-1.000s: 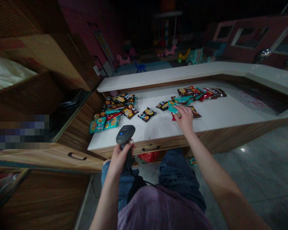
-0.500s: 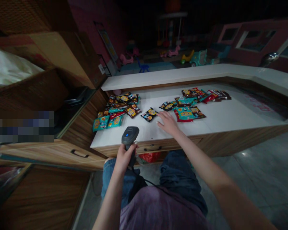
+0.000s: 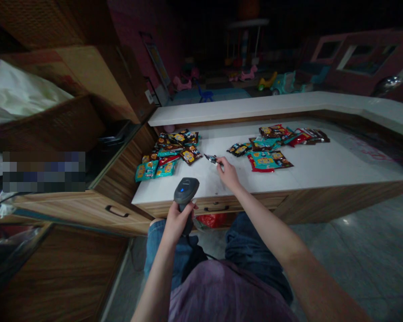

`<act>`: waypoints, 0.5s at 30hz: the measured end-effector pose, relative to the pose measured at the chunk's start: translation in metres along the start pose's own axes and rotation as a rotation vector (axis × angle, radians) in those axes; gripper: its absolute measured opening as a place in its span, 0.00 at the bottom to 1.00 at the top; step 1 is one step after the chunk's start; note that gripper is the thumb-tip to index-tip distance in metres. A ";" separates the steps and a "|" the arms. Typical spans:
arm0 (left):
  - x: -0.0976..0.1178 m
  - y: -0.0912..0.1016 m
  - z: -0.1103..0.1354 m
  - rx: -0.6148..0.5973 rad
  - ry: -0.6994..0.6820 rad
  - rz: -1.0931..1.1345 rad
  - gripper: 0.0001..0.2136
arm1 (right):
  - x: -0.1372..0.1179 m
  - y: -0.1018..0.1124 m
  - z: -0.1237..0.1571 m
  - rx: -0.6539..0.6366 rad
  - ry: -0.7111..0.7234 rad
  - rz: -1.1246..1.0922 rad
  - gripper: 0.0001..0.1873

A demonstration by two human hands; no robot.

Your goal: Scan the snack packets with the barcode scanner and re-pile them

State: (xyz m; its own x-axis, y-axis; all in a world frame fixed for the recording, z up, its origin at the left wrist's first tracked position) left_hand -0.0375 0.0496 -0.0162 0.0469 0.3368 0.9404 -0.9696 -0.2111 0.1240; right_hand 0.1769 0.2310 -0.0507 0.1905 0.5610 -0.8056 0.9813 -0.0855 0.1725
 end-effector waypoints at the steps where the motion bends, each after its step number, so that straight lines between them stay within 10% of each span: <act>1: 0.001 -0.001 0.000 -0.002 -0.008 -0.006 0.17 | 0.003 0.006 0.003 0.059 -0.025 -0.034 0.07; 8: 0.006 -0.017 0.002 -0.064 -0.014 -0.004 0.17 | 0.022 0.008 0.032 0.278 -0.347 -0.730 0.24; 15: 0.013 -0.033 0.007 -0.113 0.001 0.007 0.15 | 0.014 0.005 0.035 0.250 -0.382 -0.790 0.22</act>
State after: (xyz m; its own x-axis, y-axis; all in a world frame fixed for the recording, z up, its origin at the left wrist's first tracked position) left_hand -0.0029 0.0542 -0.0061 0.0401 0.3364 0.9409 -0.9907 -0.1091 0.0812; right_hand 0.1851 0.2094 -0.0811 -0.5867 0.2254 -0.7778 0.7993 0.0071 -0.6008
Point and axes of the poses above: each hand's wrist, its own z-axis away from the middle knuckle, its own y-axis out of the back of the hand, x = y × z, the point moved 7 cm from there along -z, towards the middle knuckle, and after that the axes turned 12 degrees about y, right-handed, at the moved point
